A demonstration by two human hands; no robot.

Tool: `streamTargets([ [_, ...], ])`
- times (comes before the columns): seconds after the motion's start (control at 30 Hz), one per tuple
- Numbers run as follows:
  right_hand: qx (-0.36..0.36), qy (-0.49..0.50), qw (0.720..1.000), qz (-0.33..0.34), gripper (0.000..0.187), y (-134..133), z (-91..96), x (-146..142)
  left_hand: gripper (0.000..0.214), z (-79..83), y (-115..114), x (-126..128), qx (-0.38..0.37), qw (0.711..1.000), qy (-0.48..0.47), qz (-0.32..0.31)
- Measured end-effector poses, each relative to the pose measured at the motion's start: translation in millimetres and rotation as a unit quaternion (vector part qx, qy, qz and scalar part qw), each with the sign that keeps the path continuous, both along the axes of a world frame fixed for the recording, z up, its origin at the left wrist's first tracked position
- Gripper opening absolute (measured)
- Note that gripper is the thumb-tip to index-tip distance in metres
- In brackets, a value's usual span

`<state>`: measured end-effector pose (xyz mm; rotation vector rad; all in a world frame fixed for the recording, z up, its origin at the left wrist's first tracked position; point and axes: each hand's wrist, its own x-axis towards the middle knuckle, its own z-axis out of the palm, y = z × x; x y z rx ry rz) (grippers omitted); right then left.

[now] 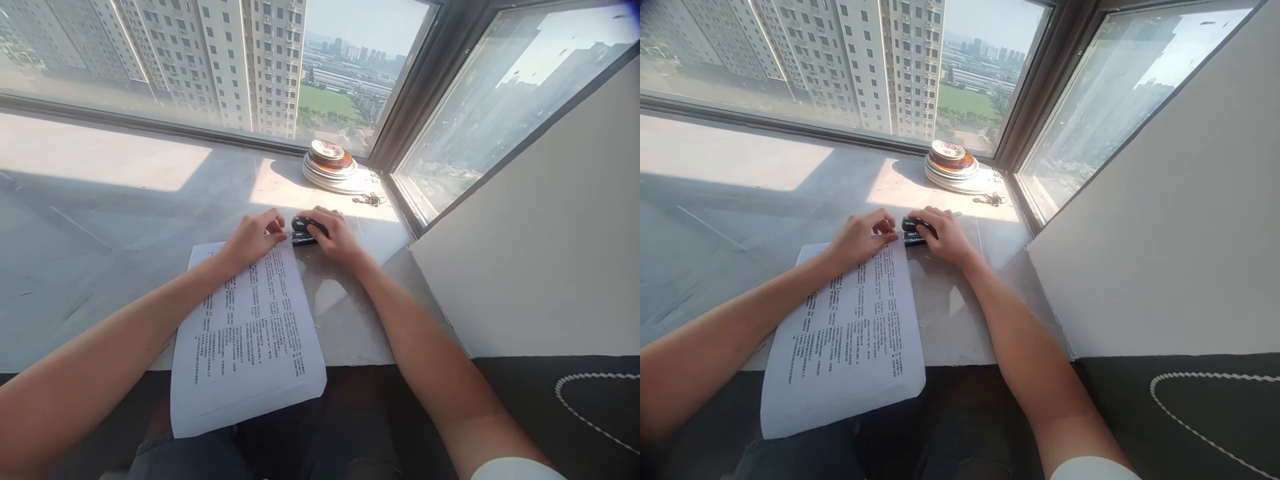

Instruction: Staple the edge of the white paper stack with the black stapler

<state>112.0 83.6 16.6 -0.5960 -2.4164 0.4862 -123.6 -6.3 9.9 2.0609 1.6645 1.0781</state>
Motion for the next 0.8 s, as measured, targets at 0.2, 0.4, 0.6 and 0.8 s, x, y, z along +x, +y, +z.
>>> streamTargets([
  [0.2,0.002,0.015,0.999,-0.031,0.019,0.6,-3.9,-4.8,0.006,-2.7,3.2,-1.7,0.001,1.000,0.010,-0.023],
  [0.4,0.022,0.018,0.997,-0.071,0.018,11.6,-14.0,-4.3,0.022,-3.1,3.7,-2.3,-0.012,0.999,0.027,-0.046],
  [0.6,0.037,0.030,0.995,-0.091,0.017,19.4,-19.9,-2.3,0.026,1.4,5.4,-4.8,0.018,0.997,0.061,-0.034],
  [0.8,0.038,0.028,0.995,-0.092,0.015,18.2,-16.3,-2.6,0.016,1.0,6.3,-3.7,0.013,0.998,0.056,-0.033],
])
